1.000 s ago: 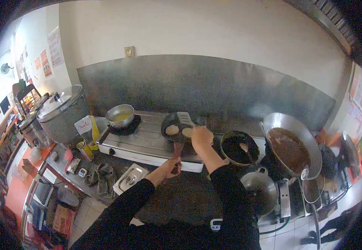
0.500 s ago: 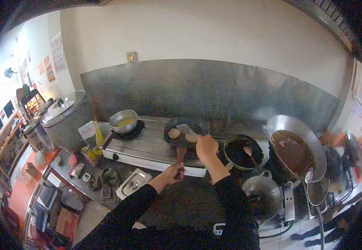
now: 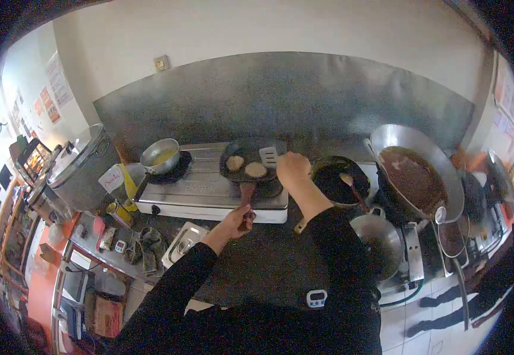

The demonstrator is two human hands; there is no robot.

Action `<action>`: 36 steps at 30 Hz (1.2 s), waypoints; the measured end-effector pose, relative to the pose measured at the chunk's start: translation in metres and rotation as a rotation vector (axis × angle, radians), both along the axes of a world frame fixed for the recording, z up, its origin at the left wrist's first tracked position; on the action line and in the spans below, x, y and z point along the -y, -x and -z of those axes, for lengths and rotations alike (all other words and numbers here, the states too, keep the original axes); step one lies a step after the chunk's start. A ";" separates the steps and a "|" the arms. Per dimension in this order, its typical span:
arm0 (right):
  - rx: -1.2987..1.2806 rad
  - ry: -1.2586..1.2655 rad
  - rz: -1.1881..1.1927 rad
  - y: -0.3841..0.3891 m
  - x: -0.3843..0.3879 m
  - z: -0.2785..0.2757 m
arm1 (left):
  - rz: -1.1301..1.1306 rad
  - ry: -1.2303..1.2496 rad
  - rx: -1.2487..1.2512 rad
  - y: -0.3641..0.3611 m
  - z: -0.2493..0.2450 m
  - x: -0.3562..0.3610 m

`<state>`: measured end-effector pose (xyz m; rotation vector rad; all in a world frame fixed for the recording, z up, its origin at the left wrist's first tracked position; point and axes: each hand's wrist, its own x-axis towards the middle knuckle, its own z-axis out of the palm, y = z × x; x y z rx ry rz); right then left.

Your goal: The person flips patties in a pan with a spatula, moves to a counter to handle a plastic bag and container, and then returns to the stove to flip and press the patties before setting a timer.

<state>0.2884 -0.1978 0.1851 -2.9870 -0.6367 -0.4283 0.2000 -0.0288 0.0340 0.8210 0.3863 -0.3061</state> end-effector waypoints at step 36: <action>0.238 -0.086 -0.032 -0.017 -0.088 0.046 | 0.087 -0.002 0.012 -0.003 0.005 -0.006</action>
